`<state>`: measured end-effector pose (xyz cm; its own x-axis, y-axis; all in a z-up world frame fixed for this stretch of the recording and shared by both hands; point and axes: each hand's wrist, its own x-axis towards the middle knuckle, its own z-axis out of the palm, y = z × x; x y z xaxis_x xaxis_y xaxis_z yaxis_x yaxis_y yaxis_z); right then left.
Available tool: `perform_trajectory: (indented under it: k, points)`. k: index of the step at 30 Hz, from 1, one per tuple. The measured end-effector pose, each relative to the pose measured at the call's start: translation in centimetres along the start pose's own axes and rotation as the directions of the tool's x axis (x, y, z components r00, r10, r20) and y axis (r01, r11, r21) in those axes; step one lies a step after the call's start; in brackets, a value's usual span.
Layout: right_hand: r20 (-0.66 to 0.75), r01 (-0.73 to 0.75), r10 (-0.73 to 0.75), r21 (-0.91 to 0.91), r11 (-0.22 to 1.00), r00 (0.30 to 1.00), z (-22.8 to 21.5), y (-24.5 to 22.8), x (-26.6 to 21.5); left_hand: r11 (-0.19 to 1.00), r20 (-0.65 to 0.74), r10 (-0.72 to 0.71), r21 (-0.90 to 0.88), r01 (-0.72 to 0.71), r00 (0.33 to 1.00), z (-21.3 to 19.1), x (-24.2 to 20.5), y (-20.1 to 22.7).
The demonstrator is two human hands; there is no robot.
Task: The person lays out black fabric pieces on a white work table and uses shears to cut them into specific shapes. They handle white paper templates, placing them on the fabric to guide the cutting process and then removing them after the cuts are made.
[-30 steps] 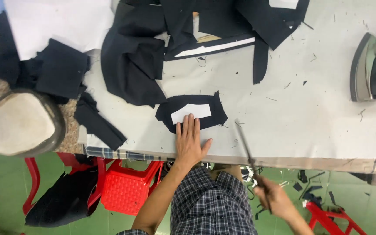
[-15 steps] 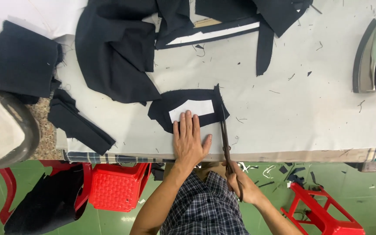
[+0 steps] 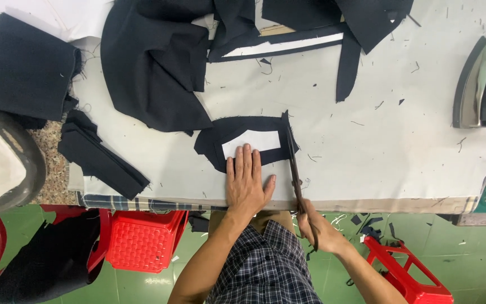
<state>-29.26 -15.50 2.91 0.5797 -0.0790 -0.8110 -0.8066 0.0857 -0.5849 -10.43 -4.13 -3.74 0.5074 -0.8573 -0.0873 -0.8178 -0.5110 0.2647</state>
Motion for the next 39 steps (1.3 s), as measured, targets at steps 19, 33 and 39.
perform_trajectory:
  k: [19, 33, 39]
  points:
    - [0.295, 0.042, 0.159, -0.574, 0.817, 0.942, -23.1, -4.5, 0.3, 0.993, -0.107, -0.12, 0.003, 0.121, 0.987, 0.4, -0.8, 2.1]
    - [0.434, 0.233, 0.252, -0.792, 0.564, 0.865, -26.4, -10.9, 8.5, 0.808, -0.095, -0.568, 0.124, 0.576, 0.818, 2.9, 1.4, 10.4]
    - [0.453, 0.136, 0.281, -0.693, 0.708, 0.846, -27.6, -9.5, 9.3, 0.806, -0.123, -0.569, 0.111, 0.581, 0.813, 2.9, 1.5, 10.3]
